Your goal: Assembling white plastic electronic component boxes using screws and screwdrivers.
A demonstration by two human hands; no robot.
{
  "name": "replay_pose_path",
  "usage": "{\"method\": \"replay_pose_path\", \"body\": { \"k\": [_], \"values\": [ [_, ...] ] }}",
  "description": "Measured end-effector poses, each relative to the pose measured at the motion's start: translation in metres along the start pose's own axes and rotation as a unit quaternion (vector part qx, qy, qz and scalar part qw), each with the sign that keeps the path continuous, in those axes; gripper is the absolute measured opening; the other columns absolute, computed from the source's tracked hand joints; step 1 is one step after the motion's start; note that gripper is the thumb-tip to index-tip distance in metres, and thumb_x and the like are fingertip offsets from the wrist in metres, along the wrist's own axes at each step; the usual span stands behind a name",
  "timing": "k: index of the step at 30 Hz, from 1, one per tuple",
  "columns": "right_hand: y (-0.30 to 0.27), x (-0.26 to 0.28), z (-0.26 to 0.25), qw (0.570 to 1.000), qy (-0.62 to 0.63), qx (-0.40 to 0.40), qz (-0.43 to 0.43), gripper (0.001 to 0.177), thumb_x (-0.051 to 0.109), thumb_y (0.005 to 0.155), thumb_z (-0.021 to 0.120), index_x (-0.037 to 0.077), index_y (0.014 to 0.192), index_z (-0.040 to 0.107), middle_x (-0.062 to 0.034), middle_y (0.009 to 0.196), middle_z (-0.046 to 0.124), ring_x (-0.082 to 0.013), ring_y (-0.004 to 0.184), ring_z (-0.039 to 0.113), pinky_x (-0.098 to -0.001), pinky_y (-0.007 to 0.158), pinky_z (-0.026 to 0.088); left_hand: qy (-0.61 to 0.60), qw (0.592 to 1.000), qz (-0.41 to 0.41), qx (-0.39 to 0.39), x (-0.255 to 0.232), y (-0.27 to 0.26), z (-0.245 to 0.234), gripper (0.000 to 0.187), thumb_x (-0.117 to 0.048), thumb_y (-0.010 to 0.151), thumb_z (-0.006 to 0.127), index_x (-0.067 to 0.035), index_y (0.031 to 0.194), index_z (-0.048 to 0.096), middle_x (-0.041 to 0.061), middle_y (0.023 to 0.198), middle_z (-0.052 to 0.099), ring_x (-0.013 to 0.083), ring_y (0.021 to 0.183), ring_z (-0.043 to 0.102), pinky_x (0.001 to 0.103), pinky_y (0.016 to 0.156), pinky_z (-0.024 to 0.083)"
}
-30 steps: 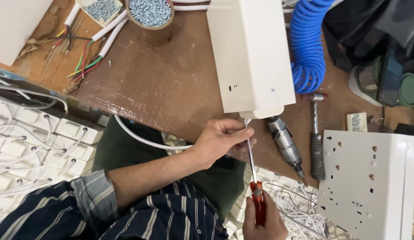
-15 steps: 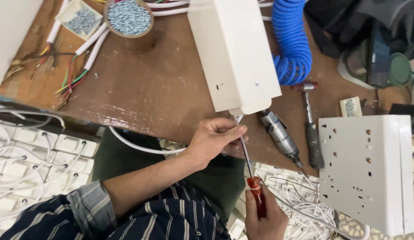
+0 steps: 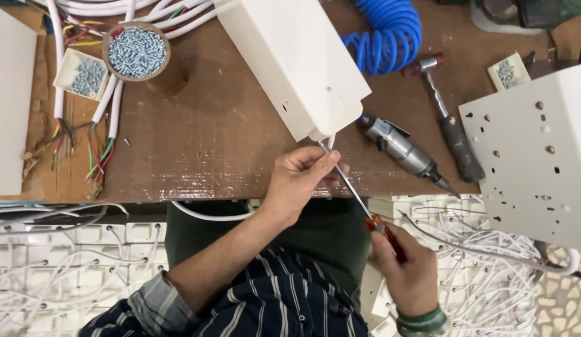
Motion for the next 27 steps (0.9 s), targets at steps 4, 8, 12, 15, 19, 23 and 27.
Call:
{"method": "replay_pose_path", "body": {
  "k": [4, 8, 12, 15, 19, 23, 27],
  "values": [
    [-0.064, -0.087, 0.082, 0.640, 0.563, 0.214, 0.477, 0.048, 0.038, 0.100, 0.063, -0.010, 0.102, 0.073, -0.0011, 0.050, 0.052, -0.0068, 0.034, 0.036, -0.0230, 0.032, 0.028, 0.022, 0.999, -0.034, 0.012, -0.002, -0.004, 0.003, 0.022, -0.020, 0.098, 0.069, -0.001, 0.107, 0.075, 0.011, 0.094, 0.079, 0.0154, 0.082, 0.075, 0.028, 0.074, 0.063],
    [-0.021, -0.056, 0.038, 0.865, 0.279, 0.153, 0.389, 0.032, 0.029, 0.092, 0.064, 0.002, 0.108, 0.072, -0.0018, 0.061, 0.062, -0.0071, 0.043, 0.044, -0.0236, 0.038, 0.032, 0.015, 1.000, -0.008, -0.002, 0.005, -0.001, -0.002, 0.022, -0.019, 0.099, 0.069, 0.001, 0.106, 0.074, 0.012, 0.094, 0.079, 0.0161, 0.082, 0.075, 0.029, 0.073, 0.064],
    [0.000, 0.008, -0.005, 0.994, -0.104, 0.011, -0.034, 0.037, 0.037, 0.101, 0.059, 0.003, 0.115, 0.066, -0.0027, 0.074, 0.060, -0.0055, 0.056, 0.049, -0.0195, 0.048, 0.037, 0.019, 1.000, 0.003, -0.002, -0.002, -0.002, 0.002, 0.022, -0.018, 0.100, 0.070, 0.002, 0.106, 0.074, 0.013, 0.094, 0.078, 0.0162, 0.083, 0.075, 0.030, 0.073, 0.064],
    [-0.032, -0.086, 0.042, 0.935, 0.189, 0.152, 0.260, 0.037, 0.030, 0.108, 0.064, 0.002, 0.085, 0.069, -0.0047, 0.058, 0.057, -0.0071, 0.048, 0.047, -0.0226, 0.043, 0.037, 0.055, 0.998, -0.006, -0.002, -0.009, -0.002, 0.002, 0.022, -0.019, 0.100, 0.069, 0.001, 0.107, 0.075, 0.012, 0.093, 0.078, 0.0156, 0.082, 0.075, 0.029, 0.072, 0.064],
    [-0.050, -0.070, 0.081, 0.635, 0.572, 0.181, 0.487, 0.034, 0.032, 0.096, 0.061, 0.000, 0.100, 0.072, -0.0012, 0.056, 0.061, -0.0065, 0.036, 0.039, -0.0250, 0.031, 0.028, 0.055, 0.998, -0.021, 0.002, -0.003, -0.001, -0.001, 0.022, -0.019, 0.099, 0.068, 0.000, 0.107, 0.075, 0.012, 0.094, 0.079, 0.0153, 0.082, 0.076, 0.029, 0.071, 0.064],
    [0.018, 0.039, -0.013, 0.999, -0.023, -0.015, -0.038, 0.041, 0.040, 0.104, 0.056, 0.001, 0.114, 0.061, -0.0004, 0.072, 0.059, -0.0013, 0.055, 0.053, -0.0188, 0.046, 0.042, 0.023, 1.000, -0.003, -0.009, -0.001, -0.001, 0.000, 0.020, -0.017, 0.099, 0.069, 0.002, 0.106, 0.074, 0.013, 0.093, 0.078, 0.0162, 0.082, 0.075, 0.031, 0.072, 0.064],
    [-0.003, -0.011, 0.007, 0.997, 0.049, 0.047, 0.028, 0.037, 0.035, 0.103, 0.060, 0.001, 0.117, 0.065, 0.0028, 0.069, 0.057, 0.0006, 0.048, 0.047, -0.0179, 0.043, 0.040, 0.039, 0.999, -0.002, -0.006, -0.006, 0.000, -0.001, 0.021, -0.017, 0.101, 0.069, 0.003, 0.104, 0.074, 0.014, 0.093, 0.078, 0.0162, 0.079, 0.074, 0.031, 0.072, 0.064]
  ]
}}
Point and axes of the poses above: each hand's wrist, its own y-axis towards the middle knuckle, its own z-axis out of the palm, x = y × z, the point moved 10 cm from there along y, towards the middle knuckle
